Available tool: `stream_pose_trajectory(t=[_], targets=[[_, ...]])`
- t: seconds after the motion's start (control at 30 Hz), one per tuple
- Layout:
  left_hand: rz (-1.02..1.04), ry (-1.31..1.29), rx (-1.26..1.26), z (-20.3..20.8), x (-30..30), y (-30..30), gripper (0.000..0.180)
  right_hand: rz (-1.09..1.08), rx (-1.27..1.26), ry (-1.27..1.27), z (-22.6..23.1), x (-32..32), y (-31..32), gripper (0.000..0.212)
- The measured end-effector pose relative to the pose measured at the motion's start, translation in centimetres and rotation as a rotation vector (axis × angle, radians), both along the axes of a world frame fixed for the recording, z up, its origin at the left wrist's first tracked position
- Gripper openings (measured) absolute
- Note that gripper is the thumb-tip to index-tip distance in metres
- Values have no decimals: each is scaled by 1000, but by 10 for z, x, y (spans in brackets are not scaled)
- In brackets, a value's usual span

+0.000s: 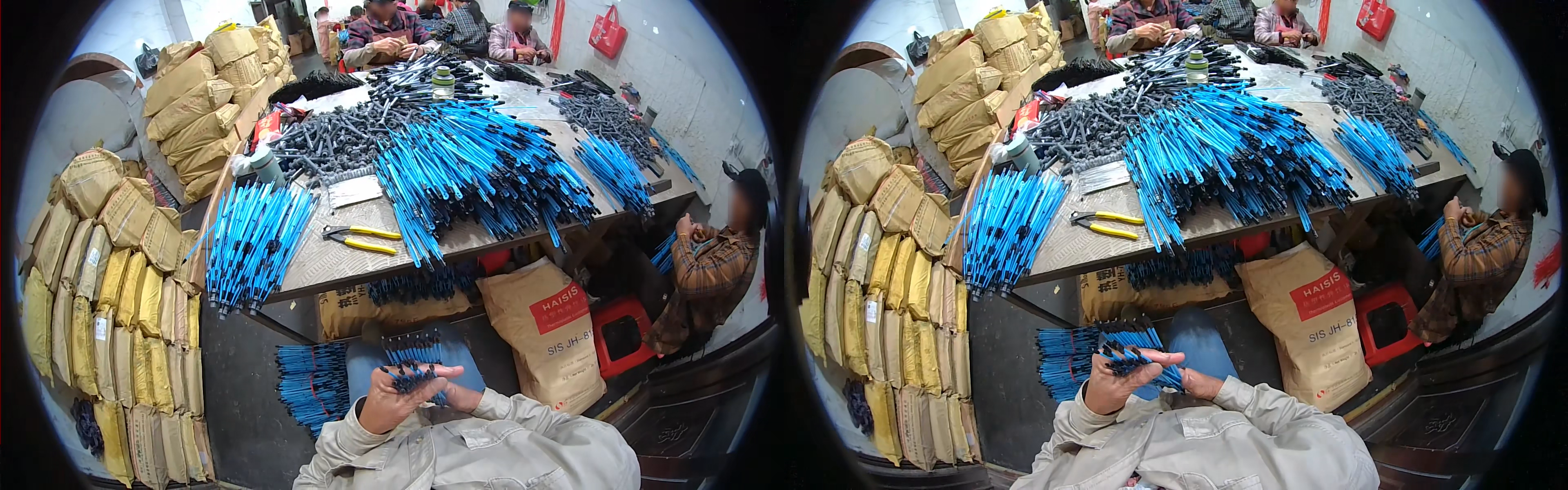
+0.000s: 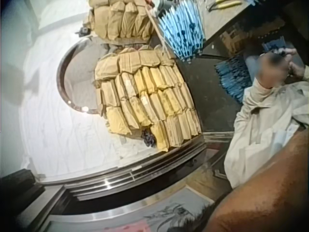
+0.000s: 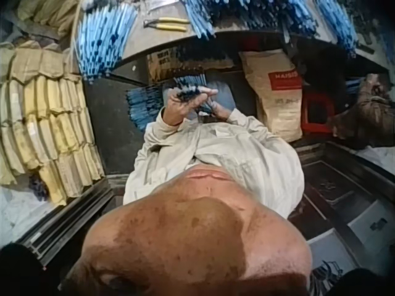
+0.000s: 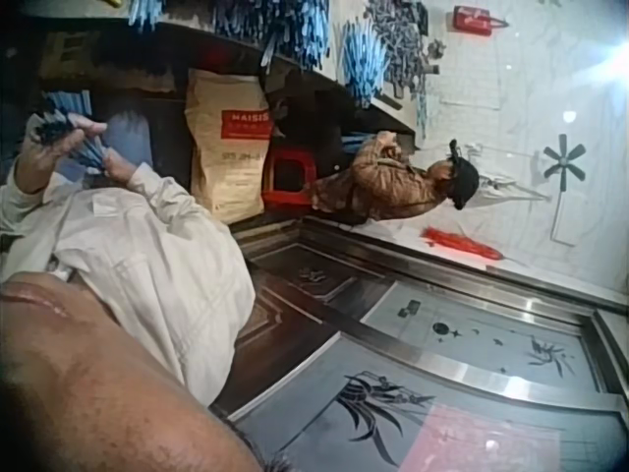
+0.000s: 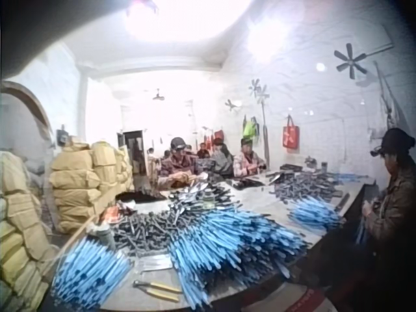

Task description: The person assembles blue components into a black holder by hand, then secures them using pliers.

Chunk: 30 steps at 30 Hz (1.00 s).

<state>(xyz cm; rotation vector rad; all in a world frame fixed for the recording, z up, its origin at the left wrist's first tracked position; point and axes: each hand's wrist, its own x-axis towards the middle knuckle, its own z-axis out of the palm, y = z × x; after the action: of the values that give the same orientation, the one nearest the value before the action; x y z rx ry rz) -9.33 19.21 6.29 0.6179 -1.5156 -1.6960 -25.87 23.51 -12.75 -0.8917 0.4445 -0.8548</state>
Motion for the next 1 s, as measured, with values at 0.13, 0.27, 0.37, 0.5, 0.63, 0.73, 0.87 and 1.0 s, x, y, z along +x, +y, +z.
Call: stream_pose_trajectory(t=[0.13,0.27,0.37,0.5,0.63,0.73,0.87,1.0], targets=[[4,11,4,-1,0,0,17,32,-38,-9,-8,2,0,74],[13,-2,39,0,-1,1,17,-15,-181,203,-22,4,1,99],[14,10,53,1,-3,0,16,131,-227,341,-31,-5,1,92],[23,16,69,0,-2,1,16,203,-190,364,-30,-6,2,87],[18,22,73,1,-3,1,16,178,-232,386,-23,-4,2,87],[19,33,76,1,-3,1,15,158,-240,382,-19,-4,3,82],[26,42,76,1,-4,1,15,183,-215,365,-21,-5,2,74],[32,22,64,3,-4,2,14,232,-189,367,-22,-7,2,67]])
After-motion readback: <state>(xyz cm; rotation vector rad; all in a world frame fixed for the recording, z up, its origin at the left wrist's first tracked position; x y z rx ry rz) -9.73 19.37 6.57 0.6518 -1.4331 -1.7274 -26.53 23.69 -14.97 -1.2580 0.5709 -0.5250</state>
